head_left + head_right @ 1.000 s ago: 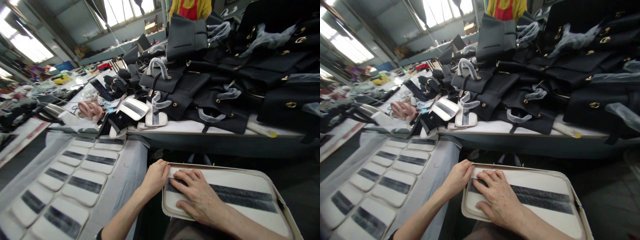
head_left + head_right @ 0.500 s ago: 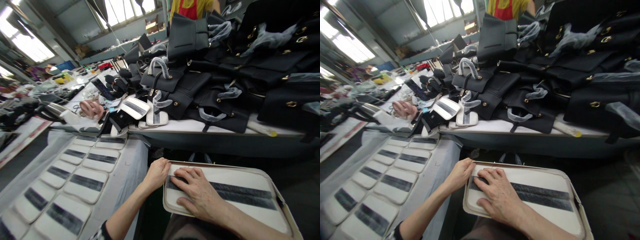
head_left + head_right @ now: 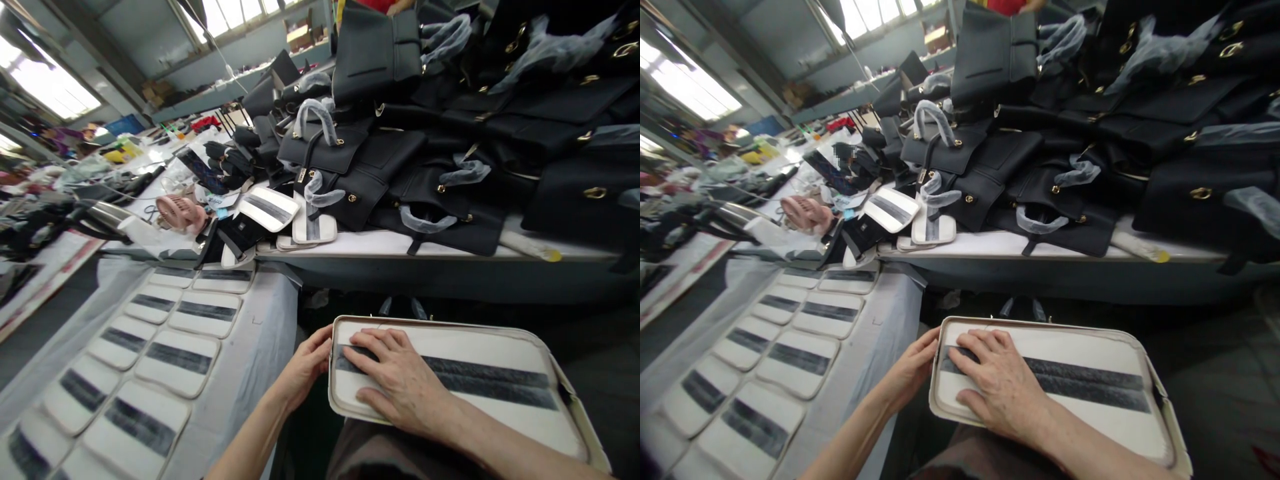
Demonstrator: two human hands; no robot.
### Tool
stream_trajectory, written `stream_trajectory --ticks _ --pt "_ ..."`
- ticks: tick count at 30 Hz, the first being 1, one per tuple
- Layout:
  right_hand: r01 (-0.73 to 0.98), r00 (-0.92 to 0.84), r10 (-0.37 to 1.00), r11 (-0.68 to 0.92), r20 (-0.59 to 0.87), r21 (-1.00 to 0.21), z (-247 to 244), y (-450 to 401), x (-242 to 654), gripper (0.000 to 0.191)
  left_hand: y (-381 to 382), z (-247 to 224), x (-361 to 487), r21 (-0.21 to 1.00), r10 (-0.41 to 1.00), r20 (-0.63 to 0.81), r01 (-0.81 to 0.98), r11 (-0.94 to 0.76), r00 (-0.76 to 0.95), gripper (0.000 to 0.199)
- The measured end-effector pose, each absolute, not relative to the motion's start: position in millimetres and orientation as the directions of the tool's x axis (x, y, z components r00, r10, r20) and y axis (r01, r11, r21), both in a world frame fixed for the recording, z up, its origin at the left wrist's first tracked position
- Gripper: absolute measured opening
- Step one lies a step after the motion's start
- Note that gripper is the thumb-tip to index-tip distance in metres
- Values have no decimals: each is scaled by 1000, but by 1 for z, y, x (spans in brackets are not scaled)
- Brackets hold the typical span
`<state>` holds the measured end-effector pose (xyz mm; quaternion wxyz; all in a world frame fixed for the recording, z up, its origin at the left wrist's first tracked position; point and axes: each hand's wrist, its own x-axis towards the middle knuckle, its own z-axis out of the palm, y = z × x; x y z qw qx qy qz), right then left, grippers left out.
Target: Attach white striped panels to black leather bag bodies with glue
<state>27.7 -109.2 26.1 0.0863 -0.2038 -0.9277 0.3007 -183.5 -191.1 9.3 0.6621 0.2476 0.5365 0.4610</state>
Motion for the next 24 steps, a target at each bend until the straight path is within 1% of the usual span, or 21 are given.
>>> stream_trajectory --ticks 1,3,5,7,10,13,18,21,23,24 --pt "326 -901 431 738 42 -592 27 -109 27 56 -194 8 -183 820 869 -494 -343 458 -19 43" --pt "325 -900 433 739 47 -590 28 -110 27 56 -198 8 -184 835 853 -517 -264 483 -74 42" --pt "325 -899 436 739 51 -590 28 -110 27 54 -201 11 -187 850 840 -527 -90 519 -131 44" --pt "326 -897 438 738 52 -591 29 -110 26 53 -201 20 -189 838 845 -506 133 529 -173 41" --pt "325 -897 438 741 57 -588 28 -110 27 54 -200 35 -186 766 881 -431 436 472 -196 29" --pt "319 -898 435 747 67 -583 26 -110 28 54 -199 45 -179 660 916 -334 638 396 -222 35" --pt "311 -898 432 755 81 -578 25 -112 28 54 -200 42 -167 492 949 -217 815 307 -226 33" --pt "318 -894 439 759 86 -567 25 -112 28 54 -199 40 -163 373 963 -194 894 247 -185 30" --pt "318 -893 440 763 91 -562 26 -111 28 54 -200 40 -163 349 966 -200 909 226 -164 30" --pt "319 -893 441 764 93 -562 26 -111 27 54 -200 41 -163 365 968 -197 904 222 -158 30"
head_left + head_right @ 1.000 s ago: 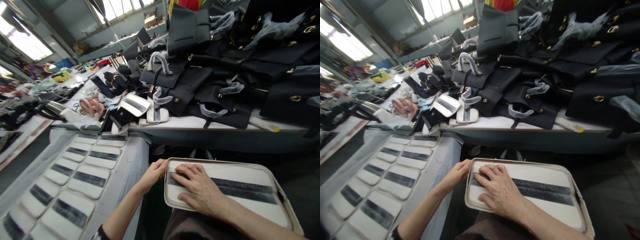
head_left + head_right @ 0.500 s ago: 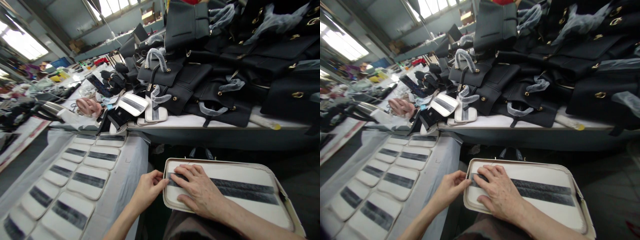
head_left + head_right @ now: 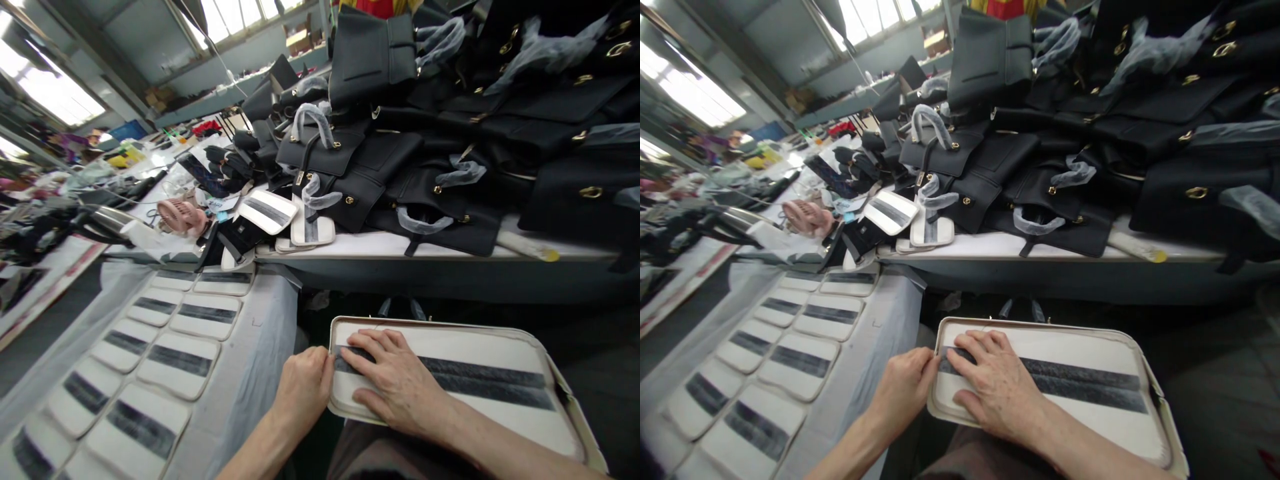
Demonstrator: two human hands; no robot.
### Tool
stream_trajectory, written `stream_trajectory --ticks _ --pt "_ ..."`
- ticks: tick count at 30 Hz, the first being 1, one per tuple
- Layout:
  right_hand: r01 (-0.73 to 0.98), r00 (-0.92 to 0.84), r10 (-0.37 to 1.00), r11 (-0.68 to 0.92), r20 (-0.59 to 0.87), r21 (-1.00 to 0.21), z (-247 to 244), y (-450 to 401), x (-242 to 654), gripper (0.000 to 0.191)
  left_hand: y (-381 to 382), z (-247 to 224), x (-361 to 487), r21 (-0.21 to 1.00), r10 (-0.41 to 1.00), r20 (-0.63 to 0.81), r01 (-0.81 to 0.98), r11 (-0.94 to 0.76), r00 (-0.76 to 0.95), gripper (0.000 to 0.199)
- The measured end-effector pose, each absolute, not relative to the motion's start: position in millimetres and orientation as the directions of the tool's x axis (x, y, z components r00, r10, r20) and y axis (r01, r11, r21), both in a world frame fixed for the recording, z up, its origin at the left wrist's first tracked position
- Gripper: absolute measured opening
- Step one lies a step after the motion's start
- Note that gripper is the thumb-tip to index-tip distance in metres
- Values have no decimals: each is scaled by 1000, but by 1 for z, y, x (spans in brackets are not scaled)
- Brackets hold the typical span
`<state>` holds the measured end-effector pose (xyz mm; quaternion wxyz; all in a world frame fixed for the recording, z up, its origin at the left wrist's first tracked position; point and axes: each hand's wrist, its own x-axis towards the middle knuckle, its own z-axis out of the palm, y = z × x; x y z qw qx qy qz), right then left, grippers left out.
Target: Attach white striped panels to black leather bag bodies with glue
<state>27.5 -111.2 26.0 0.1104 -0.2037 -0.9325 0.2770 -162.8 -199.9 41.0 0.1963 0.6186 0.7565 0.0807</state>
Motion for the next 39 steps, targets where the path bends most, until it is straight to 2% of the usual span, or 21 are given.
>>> stream_trajectory --ticks 2,4,7,10,12,14,20,28,32,35,39 --pt "323 -890 446 762 93 -562 27 -111 27 53 -201 42 -164 453 967 -193 859 239 -167 29" --pt "326 -888 451 762 95 -560 28 -112 27 53 -203 42 -167 617 943 -248 714 331 -223 28" --pt "321 -889 447 764 100 -560 28 -112 27 53 -205 36 -170 821 846 -454 240 519 -279 38" --pt "314 -893 440 764 100 -563 28 -112 27 51 -208 25 -172 828 798 -559 -198 524 -227 39" --pt "316 -890 443 767 105 -558 27 -112 28 52 -210 19 -173 782 785 -593 -356 511 -176 39" --pt "317 -888 445 772 113 -551 26 -112 28 53 -211 13 -174 730 770 -627 -432 530 -116 39" --pt "318 -887 446 780 123 -539 23 -112 28 52 -205 10 -182 672 738 -675 -396 626 20 40" --pt "317 -885 451 762 111 -565 17 -110 24 55 -191 21 -188 713 714 -700 -91 695 -27 44" --pt "329 -889 453 743 76 -583 15 -108 22 54 -187 21 -184 713 713 -701 -31 700 -31 44" --pt "332 -890 452 740 67 -585 14 -107 21 53 -191 14 -177 750 746 -661 -62 659 -82 43" --pt "349 -886 460 749 63 -563 15 -108 21 56 -200 -3 -163 874 832 -480 -71 480 -279 39"
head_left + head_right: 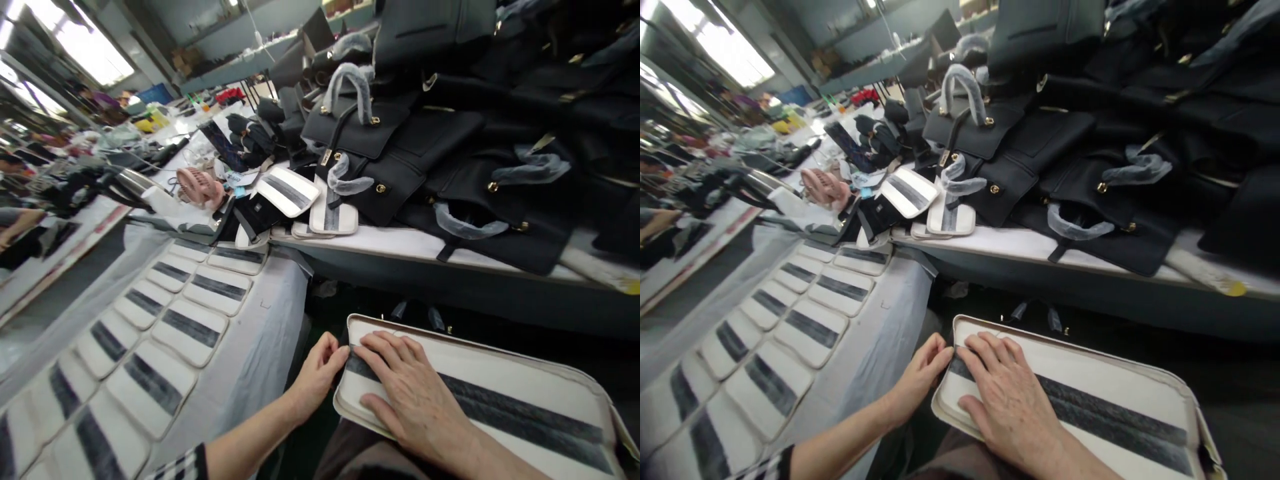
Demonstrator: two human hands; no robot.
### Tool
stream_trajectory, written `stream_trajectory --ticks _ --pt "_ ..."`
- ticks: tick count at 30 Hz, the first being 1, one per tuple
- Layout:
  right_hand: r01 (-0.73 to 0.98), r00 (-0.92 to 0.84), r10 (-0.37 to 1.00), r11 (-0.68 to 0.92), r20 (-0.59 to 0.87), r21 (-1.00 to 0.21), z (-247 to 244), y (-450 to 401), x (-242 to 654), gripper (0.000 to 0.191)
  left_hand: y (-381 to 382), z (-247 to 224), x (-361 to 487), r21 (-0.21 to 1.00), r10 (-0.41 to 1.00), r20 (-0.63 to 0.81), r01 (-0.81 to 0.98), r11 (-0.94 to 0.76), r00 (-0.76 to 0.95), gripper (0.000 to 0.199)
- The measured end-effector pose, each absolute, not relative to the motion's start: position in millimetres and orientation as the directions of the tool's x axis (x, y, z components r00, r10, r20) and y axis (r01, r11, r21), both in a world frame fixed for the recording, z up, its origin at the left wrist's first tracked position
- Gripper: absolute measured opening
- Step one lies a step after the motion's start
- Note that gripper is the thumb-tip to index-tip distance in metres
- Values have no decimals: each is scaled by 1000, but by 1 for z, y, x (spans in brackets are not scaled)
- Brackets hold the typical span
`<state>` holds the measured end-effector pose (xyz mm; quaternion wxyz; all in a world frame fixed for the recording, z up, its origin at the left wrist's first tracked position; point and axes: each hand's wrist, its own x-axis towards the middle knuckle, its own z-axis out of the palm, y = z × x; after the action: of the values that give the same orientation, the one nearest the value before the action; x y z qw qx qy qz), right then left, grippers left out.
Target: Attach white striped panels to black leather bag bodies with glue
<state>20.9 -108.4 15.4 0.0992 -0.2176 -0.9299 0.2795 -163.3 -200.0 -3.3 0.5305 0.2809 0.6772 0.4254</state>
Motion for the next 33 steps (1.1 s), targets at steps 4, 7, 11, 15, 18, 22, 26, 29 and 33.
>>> stream_trajectory --ticks 4,7,11,15,18,22,26,29,33 --pt "358 -882 464 772 80 -525 19 -110 21 69 -201 -19 -151 920 810 -391 -158 359 -436 42" --pt "363 -878 469 779 91 -511 20 -112 21 73 -203 -23 -146 912 797 -406 -256 321 -446 46" --pt "353 -881 460 791 107 -499 19 -115 24 76 -215 -23 -143 893 832 -408 -355 278 -375 44" --pt "341 -885 452 795 114 -501 18 -116 25 75 -227 -23 -144 879 856 -398 -405 252 -331 39" --pt "342 -881 460 780 109 -524 19 -114 23 74 -227 -25 -149 907 859 -363 -350 236 -361 37" --pt "351 -864 493 731 98 -585 20 -112 21 79 -222 -27 -157 972 888 -236 -78 224 -394 33" --pt "292 -867 485 679 113 -674 20 -108 25 97 -215 -30 -169 957 928 -95 224 184 -359 31" --pt "200 -839 512 607 186 -769 26 -104 32 97 -205 -28 -179 849 968 114 528 21 -223 41" --pt "58 -707 688 288 164 -956 32 -104 40 68 -189 -12 -188 535 943 307 797 -280 125 41"
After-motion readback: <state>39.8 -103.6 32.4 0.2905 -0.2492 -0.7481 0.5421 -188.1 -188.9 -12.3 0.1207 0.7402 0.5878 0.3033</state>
